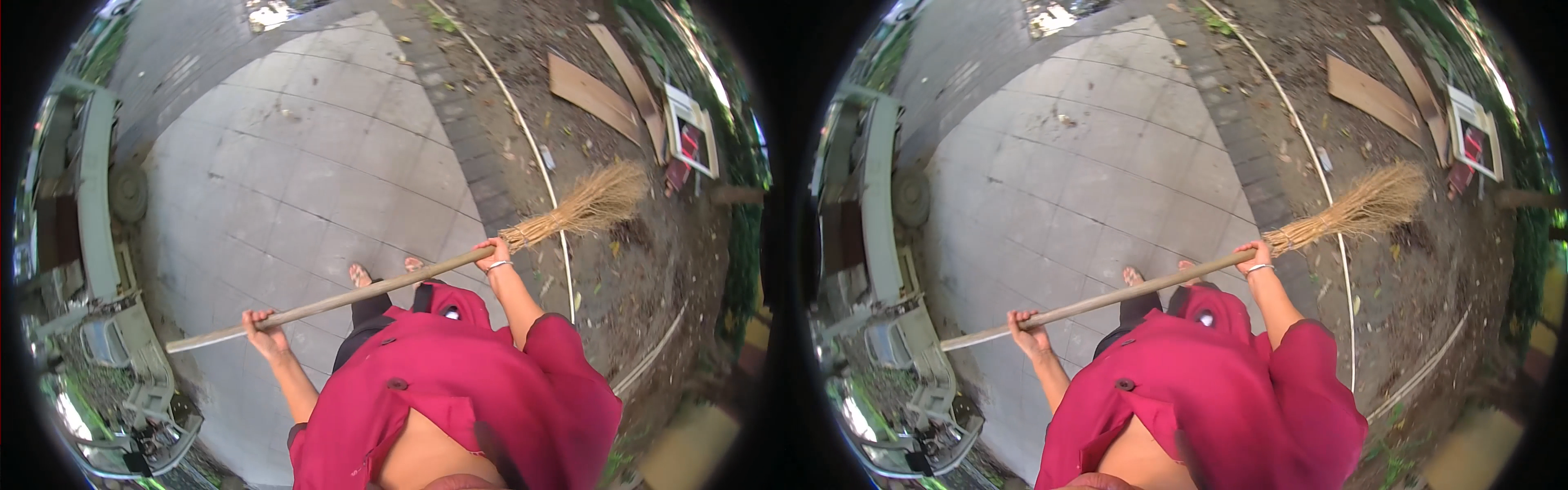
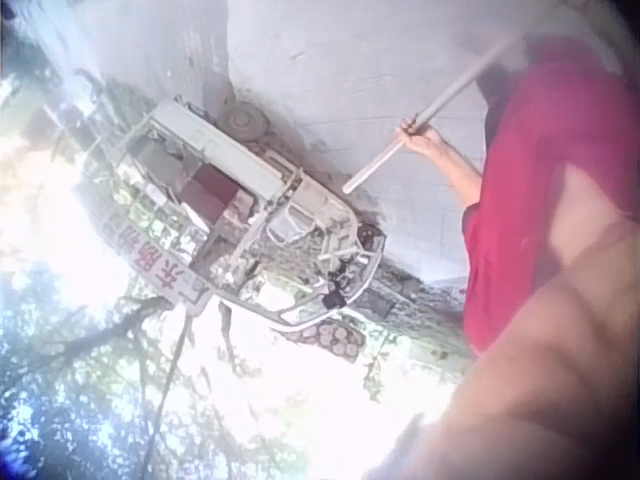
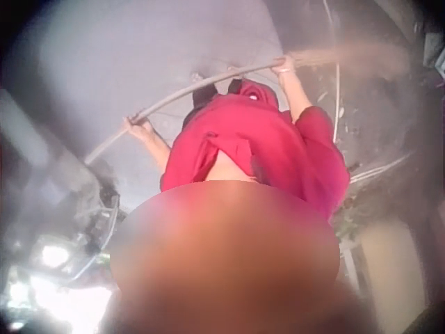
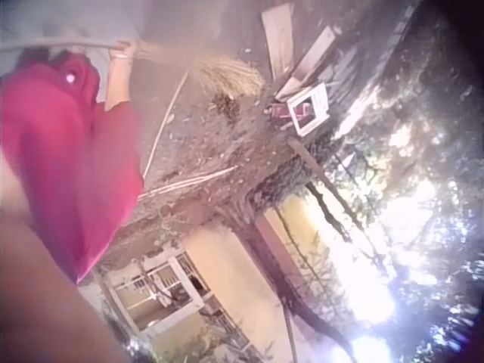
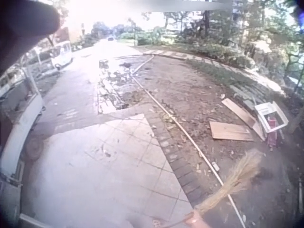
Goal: The person sweeps leaves and debris on a paved walkway using a broom, picks up individual pieces of plastic and paper trash by hand, and puts them into a trash bin.
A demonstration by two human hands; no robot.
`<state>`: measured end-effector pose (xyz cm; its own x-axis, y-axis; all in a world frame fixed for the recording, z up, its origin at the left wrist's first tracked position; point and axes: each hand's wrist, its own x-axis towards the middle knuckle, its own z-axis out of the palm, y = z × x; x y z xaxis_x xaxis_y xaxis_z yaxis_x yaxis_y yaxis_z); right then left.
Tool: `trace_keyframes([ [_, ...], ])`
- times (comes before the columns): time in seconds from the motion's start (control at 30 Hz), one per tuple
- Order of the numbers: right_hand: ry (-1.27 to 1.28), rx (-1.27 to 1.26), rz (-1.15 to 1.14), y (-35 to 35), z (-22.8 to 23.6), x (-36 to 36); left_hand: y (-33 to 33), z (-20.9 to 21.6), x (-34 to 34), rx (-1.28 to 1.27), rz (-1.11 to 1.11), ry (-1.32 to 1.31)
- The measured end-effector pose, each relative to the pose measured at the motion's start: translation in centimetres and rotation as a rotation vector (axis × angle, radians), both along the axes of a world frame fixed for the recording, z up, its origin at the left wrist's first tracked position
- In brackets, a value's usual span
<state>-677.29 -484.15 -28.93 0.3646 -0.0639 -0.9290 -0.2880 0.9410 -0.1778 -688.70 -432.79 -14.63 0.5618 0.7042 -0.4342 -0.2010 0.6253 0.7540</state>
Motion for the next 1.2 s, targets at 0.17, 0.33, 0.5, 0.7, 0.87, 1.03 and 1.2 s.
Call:
trace_keyframes([
  [0.17, -0.142, 0.448, 0.308, 22.8, 1.3, 7.3, 15.4, 9.3, -5.4, 0.470, 0.369, 0.027],
  [0.33, -0.205, 0.732, 0.743, 52.0, 11.1, 9.2, 27.9, 23.5, -19.3, 0.961, 0.907, 0.165],
  [0.5, -0.164, 1.145, 0.976, 73.2, 18.3, 8.3, 21.9, 38.3, -16.0, 1.523, 0.934, -0.337],
  [0.7, -0.265, 1.059, 1.025, 82.8, 9.4, 18.2, 29.0, 35.9, 0.9, 1.718, 0.771, -0.375],
  [0.87, -0.107, 0.633, 0.985, 70.9, 0.9, 20.8, 38.7, 28.0, 7.4, 1.300, 0.728, -0.154],
  [1.03, -0.052, 0.179, 0.768, 52.4, -5.0, 30.3, 39.7, 13.3, 21.8, 0.541, 0.453, 0.286],
  [1.2, 0.077, -0.247, 0.289, 34.9, -5.4, 34.8, 38.4, 1.6, 32.4, -0.040, 0.007, 0.049],
])
